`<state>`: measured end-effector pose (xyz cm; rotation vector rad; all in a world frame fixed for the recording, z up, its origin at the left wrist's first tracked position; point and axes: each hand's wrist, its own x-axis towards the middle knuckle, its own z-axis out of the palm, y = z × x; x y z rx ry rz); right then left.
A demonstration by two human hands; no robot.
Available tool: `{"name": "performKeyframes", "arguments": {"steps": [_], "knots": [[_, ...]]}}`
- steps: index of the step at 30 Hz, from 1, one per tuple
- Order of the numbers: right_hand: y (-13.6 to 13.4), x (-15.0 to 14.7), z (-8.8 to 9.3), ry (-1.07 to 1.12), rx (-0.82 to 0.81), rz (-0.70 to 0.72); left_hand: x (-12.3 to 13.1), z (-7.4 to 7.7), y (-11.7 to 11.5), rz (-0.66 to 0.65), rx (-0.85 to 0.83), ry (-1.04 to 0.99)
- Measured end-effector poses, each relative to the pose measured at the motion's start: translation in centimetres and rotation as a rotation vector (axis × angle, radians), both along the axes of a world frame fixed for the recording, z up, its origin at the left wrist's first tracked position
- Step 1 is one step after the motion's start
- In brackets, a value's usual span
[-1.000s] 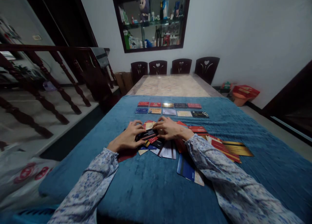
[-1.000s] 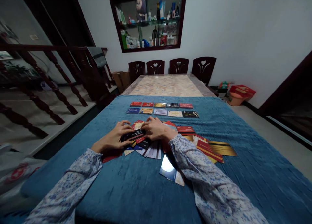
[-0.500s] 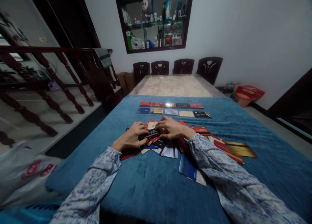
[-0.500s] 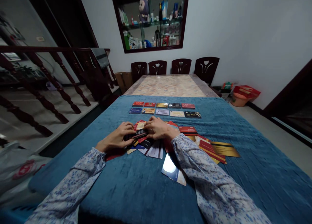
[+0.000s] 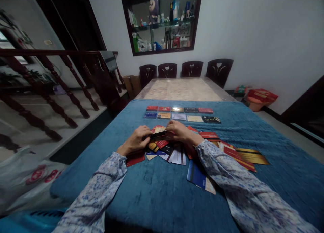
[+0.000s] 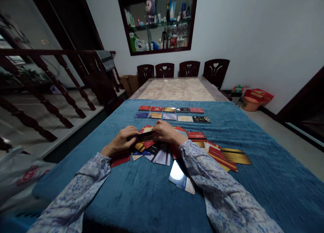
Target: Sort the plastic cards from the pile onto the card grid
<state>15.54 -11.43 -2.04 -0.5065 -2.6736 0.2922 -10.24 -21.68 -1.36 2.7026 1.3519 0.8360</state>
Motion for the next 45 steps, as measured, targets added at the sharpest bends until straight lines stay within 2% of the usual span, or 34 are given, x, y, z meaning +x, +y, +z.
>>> {"name": "performKeyframes", "arguments": {"steps": [11,20,25,45], "knots": [[-1.0,-0.3,0.1,0.028,-0.051,-0.152,-0.7,-1.5,1.0,0.064,-0.034,-0.064],[-1.2,-0.7,-0.2,0.024,-0.063,-0.272,-0.3,-1.8,1.1,0.171,-0.059,-0.153],[-1.3,-0.8,-0.2,-0.018,-0.069,-0.326,0.0,-1.9,1.0,0.177,-0.077,-0.174],[-0.8,-0.8,-0.9,0.199,-0.154,-0.303,-0.1,-3.2,1.4,0.178,-0.05,-0.157]]}}
